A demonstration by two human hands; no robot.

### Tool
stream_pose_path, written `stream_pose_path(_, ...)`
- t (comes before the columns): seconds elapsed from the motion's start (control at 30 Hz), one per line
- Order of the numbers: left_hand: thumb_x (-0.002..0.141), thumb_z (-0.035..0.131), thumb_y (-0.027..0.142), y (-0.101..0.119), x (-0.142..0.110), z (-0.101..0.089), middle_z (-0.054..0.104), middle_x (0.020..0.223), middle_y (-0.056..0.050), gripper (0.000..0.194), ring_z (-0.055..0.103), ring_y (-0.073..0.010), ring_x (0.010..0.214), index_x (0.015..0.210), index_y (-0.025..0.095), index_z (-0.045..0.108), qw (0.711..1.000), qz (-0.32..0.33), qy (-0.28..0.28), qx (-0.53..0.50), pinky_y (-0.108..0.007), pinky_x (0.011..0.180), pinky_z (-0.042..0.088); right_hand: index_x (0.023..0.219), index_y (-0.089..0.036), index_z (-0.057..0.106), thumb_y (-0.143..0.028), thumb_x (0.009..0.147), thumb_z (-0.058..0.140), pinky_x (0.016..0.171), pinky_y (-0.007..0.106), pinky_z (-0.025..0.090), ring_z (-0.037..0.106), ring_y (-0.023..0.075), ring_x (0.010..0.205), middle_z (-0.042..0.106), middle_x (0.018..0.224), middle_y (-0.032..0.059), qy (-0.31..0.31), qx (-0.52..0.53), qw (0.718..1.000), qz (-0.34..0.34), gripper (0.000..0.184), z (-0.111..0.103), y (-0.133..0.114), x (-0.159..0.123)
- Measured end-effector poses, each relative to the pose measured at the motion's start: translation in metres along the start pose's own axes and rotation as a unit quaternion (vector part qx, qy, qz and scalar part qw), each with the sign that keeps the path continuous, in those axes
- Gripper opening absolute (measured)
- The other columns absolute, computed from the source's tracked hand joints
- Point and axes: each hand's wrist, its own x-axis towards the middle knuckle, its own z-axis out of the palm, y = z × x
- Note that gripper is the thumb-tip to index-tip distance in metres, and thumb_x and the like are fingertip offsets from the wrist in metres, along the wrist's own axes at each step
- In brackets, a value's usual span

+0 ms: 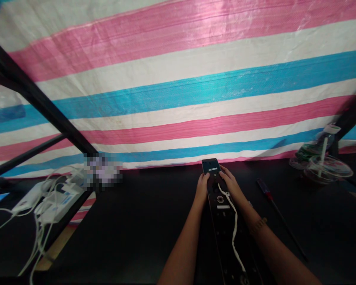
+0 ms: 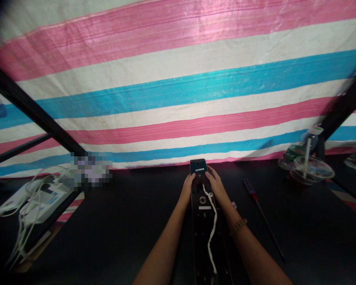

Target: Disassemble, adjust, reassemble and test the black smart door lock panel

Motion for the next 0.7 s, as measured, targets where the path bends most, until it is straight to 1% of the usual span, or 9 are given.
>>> stream_pose_path(0.1, 0.073, 0.074, 0.045, -0.0009, 0.0005, -0.0013, 0.068, 0.077, -0.002, 0.036, 0.065, -0.0175, 0.071, 0.091, 0.016, 0.063, 1.000, 0.004, 0.009, 0.006, -0.029, 0.069, 0.048, 0.116, -0.024, 0.069, -0.048, 0.072, 0.074, 0.094, 0.042, 0.051, 0.062, 0.0309, 0.117, 0.071, 0.120, 0.0058, -0.004, 0.004, 1.000, 0.003, 0.050, -0.0007, 0.0013, 0.0008)
stream_pose_path(0.2, 0.075, 0.073, 0.045, -0.0024, 0.0017, -0.0031, 0.068, 0.082, -0.002, 0.042, 0.067, -0.0183, 0.074, 0.103, 0.018, 0.057, 1.000, 0.009, 0.018, 0.006, -0.031, 0.072, 0.050, 0.118, -0.023, 0.068, -0.048, 0.072, 0.073, 0.096, 0.042, 0.050, 0.061, 0.0309, 0.119, 0.070, 0.123, 0.0062, -0.012, 0.005, 1.000, 0.007, 0.052, -0.0009, 0.0019, 0.0015)
stream_pose_path(0.3, 0.076, 0.074, 0.043, -0.0035, 0.0036, -0.0051, 0.070, 0.092, -0.004, 0.052, 0.069, -0.0197, 0.081, 0.116, 0.020, 0.051, 1.000, 0.015, 0.025, 0.008, -0.032, 0.077, 0.051, 0.115, -0.023, 0.069, -0.048, 0.072, 0.074, 0.095, 0.041, 0.051, 0.063, 0.0303, 0.116, 0.072, 0.120, 0.0057, -0.007, 0.002, 1.000, 0.014, 0.050, -0.0006, 0.0028, 0.0029)
stream_pose_path(0.4, 0.076, 0.075, 0.042, -0.0033, 0.0057, -0.0059, 0.070, 0.100, -0.005, 0.058, 0.069, -0.0202, 0.085, 0.123, 0.023, 0.049, 0.999, 0.025, 0.023, 0.008, -0.033, 0.079, 0.051, 0.110, -0.023, 0.071, -0.048, 0.071, 0.075, 0.093, 0.041, 0.052, 0.066, 0.0297, 0.108, 0.074, 0.112, 0.0051, 0.002, -0.001, 1.000, 0.015, 0.047, -0.0008, 0.0041, 0.0046)
stream_pose_path(0.53, 0.073, 0.076, 0.042, -0.0023, 0.0080, -0.0048, 0.069, 0.106, -0.006, 0.060, 0.069, -0.0206, 0.088, 0.124, 0.023, 0.052, 0.999, 0.035, 0.015, 0.002, -0.033, 0.082, 0.051, 0.109, -0.024, 0.072, -0.049, 0.071, 0.075, 0.091, 0.040, 0.052, 0.068, 0.0286, 0.103, 0.075, 0.110, 0.0046, 0.001, -0.004, 1.000, 0.016, 0.046, -0.0019, 0.0065, 0.0066)
stream_pose_path(0.7, 0.070, 0.079, 0.040, -0.0013, 0.0098, -0.0038, 0.069, 0.106, -0.006, 0.057, 0.068, -0.0211, 0.090, 0.119, 0.022, 0.056, 0.999, 0.035, 0.019, -0.005, -0.033, 0.083, 0.050, 0.108, -0.023, 0.072, -0.051, 0.070, 0.074, 0.088, 0.040, 0.053, 0.068, 0.0287, 0.102, 0.075, 0.109, 0.0053, 0.011, -0.018, 1.000, 0.018, 0.047, -0.0023, 0.0085, 0.0080)
